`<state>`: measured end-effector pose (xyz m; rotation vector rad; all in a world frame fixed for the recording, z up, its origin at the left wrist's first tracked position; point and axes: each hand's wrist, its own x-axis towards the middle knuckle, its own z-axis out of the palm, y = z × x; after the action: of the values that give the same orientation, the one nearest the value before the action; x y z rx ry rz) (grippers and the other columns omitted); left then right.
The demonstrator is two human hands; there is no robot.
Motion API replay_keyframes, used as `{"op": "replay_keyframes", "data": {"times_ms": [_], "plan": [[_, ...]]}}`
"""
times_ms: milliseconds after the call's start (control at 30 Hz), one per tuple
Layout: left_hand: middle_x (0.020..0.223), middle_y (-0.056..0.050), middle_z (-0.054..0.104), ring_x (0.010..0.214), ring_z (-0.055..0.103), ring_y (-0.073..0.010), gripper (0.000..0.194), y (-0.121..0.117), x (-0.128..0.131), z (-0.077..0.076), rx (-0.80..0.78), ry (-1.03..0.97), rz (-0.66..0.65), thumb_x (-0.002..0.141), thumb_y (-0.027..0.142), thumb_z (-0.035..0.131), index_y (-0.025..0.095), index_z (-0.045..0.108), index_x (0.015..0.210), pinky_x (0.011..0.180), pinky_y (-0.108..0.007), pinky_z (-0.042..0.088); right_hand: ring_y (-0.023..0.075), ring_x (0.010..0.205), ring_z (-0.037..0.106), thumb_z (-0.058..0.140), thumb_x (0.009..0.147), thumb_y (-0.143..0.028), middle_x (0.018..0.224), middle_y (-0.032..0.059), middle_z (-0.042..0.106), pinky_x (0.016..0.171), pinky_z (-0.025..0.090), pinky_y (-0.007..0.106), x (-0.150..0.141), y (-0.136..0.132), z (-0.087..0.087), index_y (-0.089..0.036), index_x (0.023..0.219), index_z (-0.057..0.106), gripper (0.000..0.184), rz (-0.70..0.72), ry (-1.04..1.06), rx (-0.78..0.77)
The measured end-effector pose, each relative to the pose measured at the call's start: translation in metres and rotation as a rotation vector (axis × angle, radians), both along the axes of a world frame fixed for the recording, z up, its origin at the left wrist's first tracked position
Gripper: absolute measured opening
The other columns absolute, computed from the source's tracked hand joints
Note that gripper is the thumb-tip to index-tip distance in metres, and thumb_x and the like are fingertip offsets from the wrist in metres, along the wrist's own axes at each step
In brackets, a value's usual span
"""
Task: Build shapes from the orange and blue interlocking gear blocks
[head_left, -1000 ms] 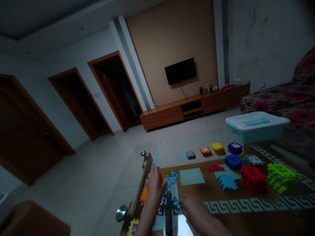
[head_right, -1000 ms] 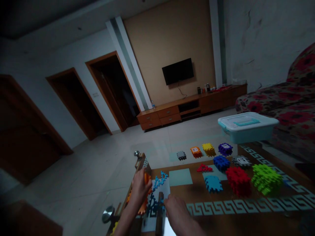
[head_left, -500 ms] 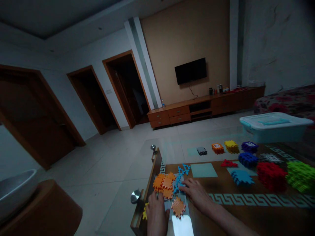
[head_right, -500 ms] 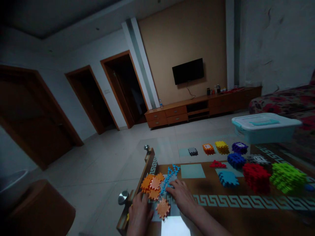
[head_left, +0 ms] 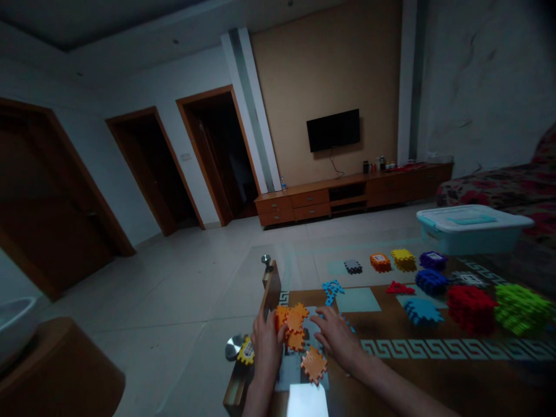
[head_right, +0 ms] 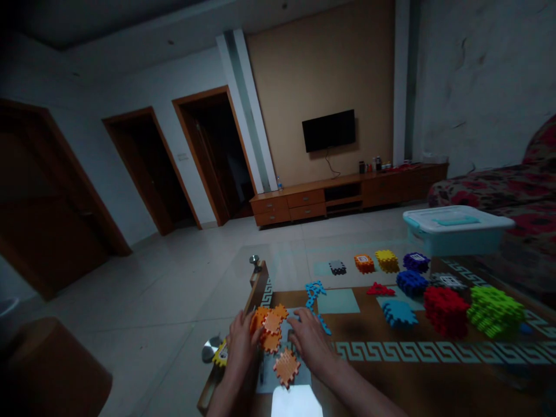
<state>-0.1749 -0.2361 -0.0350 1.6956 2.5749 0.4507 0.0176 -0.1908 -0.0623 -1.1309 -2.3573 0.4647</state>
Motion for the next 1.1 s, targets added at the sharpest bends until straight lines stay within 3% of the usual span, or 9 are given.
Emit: {"op": "replay_keyframes", "data": {"times_ms": [133, 333, 467, 733, 933, 1100], "plan": [[0.118, -0.009, 0.061, 0.113, 0.055, -0.0227, 0.024, 0.006, 0.006, -0.004, -0.016, -0.047, -0.053, 0.085, 0.016, 0.049, 0.018, 0.057, 0.107, 0.094, -0.032, 0.041, 0.0271, 0.123, 0.046, 0.062, 0.082, -0.018, 0.132, 0.0102, 0.055, 0.103, 0.036, 0.038, -0.033, -0.005, 0.006, -0.021, 0.117, 0.063, 0.035, 0.045, 0.04, -0.042], [0.109, -0.007, 0.063, 0.107, 0.057, -0.0204, 0.022, -0.006, 0.001, -0.004, -0.016, -0.081, -0.112, 0.077, 0.013, 0.057, 0.018, 0.056, 0.099, 0.093, -0.027, 0.041, 0.0285, 0.113, 0.052, 0.064, 0.081, -0.025, 0.117, 0.012, 0.062, 0.098, 0.037, 0.038, -0.06, -0.001, 0.021, -0.016, 0.107, 0.066, 0.027, 0.022, -0.094, -0.096], [0.103, -0.007, 0.065, 0.102, 0.059, -0.0205, 0.02, -0.012, -0.001, -0.006, -0.013, -0.122, -0.13, 0.074, 0.012, 0.059, 0.019, 0.056, 0.093, 0.089, -0.028, 0.043, 0.0272, 0.112, 0.051, 0.058, 0.08, -0.014, 0.116, 0.0112, 0.063, 0.097, 0.037, 0.037, -0.05, 0.002, 0.023, -0.016, 0.113, 0.064, 0.033, 0.038, -0.116, -0.099], [0.106, -0.006, 0.065, 0.104, 0.061, -0.0208, 0.031, -0.026, -0.014, 0.005, 0.054, -0.196, -0.127, 0.069, 0.005, 0.052, 0.02, 0.056, 0.096, 0.092, -0.03, 0.047, 0.0245, 0.112, 0.048, 0.066, 0.062, -0.002, 0.118, 0.0068, 0.056, 0.096, 0.039, 0.035, -0.013, 0.012, 0.025, -0.021, 0.121, 0.061, 0.063, 0.089, 0.018, -0.192], [0.117, -0.008, 0.062, 0.116, 0.055, -0.0165, 0.046, -0.026, -0.005, 0.009, 0.039, -0.228, -0.221, 0.064, -0.003, 0.049, 0.017, 0.055, 0.105, 0.102, -0.025, 0.04, 0.0237, 0.111, 0.049, 0.08, 0.059, -0.011, 0.119, 0.0042, 0.055, 0.095, 0.041, 0.034, 0.005, -0.018, 0.026, -0.026, 0.119, 0.062, 0.065, 0.408, 0.013, -0.243], [0.109, -0.007, 0.064, 0.111, 0.058, -0.0184, 0.045, -0.028, 0.003, 0.004, -0.017, -0.254, -0.25, 0.06, -0.005, 0.049, 0.018, 0.057, 0.098, 0.098, -0.026, 0.043, 0.0242, 0.115, 0.048, 0.08, 0.06, -0.011, 0.123, 0.0032, 0.053, 0.098, 0.041, 0.034, 0.013, -0.026, 0.015, -0.029, 0.119, 0.062, 0.064, 0.454, -0.065, -0.222]]}}
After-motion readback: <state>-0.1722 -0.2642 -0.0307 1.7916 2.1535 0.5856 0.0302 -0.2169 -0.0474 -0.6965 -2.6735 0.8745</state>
